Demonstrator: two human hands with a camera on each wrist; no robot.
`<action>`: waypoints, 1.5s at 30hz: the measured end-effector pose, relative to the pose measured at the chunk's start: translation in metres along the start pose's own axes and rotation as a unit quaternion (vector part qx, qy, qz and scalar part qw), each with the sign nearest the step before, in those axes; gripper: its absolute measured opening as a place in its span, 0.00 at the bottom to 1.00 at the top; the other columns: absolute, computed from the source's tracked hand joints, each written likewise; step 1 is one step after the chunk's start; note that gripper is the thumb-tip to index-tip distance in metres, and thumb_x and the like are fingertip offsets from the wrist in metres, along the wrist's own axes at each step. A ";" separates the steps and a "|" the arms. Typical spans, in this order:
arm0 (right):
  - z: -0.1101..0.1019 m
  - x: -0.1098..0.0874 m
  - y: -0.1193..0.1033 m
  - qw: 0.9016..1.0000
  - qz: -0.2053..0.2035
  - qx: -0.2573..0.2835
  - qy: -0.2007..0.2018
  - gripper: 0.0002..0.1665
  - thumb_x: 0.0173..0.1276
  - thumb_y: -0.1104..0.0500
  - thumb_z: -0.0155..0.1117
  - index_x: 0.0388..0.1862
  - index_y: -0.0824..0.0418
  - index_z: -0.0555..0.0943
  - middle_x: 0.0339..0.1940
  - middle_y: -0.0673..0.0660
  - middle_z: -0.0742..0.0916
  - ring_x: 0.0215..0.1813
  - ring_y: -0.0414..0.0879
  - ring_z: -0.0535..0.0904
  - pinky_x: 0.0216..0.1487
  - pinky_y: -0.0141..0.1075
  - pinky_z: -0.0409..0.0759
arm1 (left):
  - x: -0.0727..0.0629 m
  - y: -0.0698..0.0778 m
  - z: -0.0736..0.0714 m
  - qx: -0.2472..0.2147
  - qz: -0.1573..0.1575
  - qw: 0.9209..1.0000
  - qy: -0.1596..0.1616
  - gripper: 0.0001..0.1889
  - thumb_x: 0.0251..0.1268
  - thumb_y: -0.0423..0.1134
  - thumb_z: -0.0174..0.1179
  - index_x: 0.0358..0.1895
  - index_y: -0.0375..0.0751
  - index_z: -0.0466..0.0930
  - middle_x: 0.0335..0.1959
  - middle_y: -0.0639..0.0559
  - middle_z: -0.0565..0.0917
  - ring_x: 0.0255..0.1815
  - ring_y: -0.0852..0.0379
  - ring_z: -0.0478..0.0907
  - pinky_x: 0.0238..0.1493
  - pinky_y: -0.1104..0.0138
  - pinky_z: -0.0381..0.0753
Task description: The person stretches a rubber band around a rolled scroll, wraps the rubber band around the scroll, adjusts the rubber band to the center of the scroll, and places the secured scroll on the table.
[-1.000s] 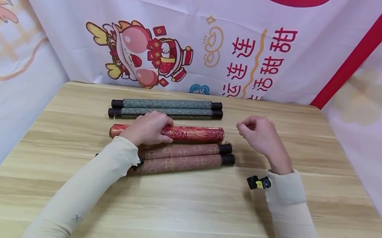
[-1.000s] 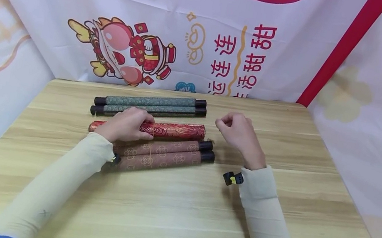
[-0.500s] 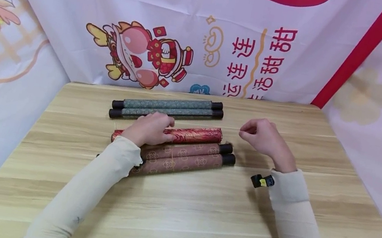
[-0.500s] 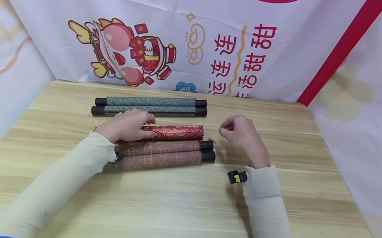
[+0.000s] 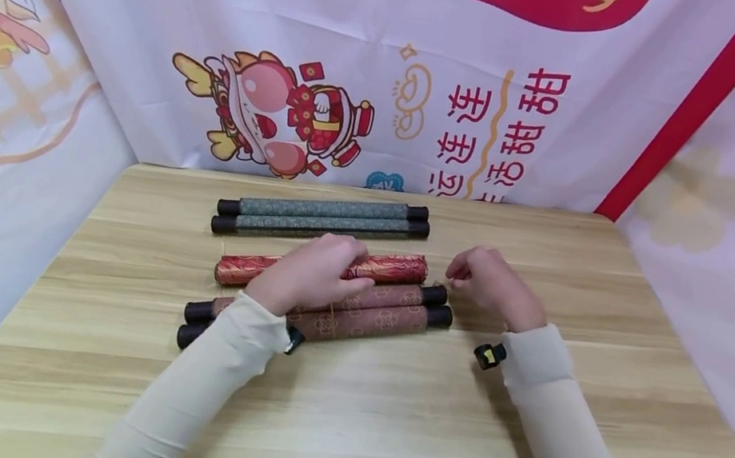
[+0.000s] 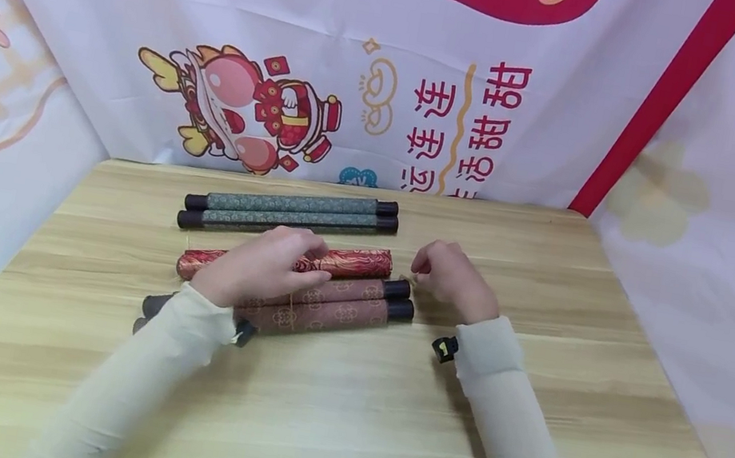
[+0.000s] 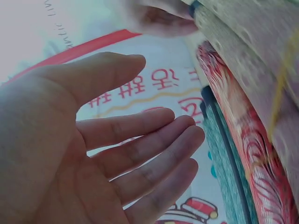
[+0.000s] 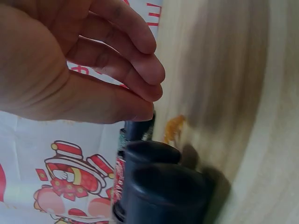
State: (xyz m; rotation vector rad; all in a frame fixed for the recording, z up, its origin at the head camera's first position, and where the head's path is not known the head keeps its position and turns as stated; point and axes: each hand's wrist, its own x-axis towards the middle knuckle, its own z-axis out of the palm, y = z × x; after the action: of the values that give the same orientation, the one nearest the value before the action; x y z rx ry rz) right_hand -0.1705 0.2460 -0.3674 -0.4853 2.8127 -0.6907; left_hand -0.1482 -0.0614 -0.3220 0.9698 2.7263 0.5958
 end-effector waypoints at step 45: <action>-0.015 -0.033 -0.078 0.990 -0.092 0.070 0.082 0.02 0.73 0.59 0.72 0.39 0.58 0.88 0.33 0.52 0.91 0.35 0.41 0.85 0.39 0.33 0.85 | 0.022 0.020 0.029 -0.118 0.110 0.974 0.160 0.05 0.78 0.42 0.64 0.43 0.47 0.85 0.36 0.56 0.88 0.37 0.62 0.82 0.43 0.60 0.85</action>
State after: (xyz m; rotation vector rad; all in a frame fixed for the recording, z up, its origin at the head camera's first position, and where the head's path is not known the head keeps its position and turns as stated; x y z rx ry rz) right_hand -0.1236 0.1984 -0.3129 -0.6980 2.8660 -1.0014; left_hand -0.1456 -0.0242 -0.3401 1.2126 2.7393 1.1808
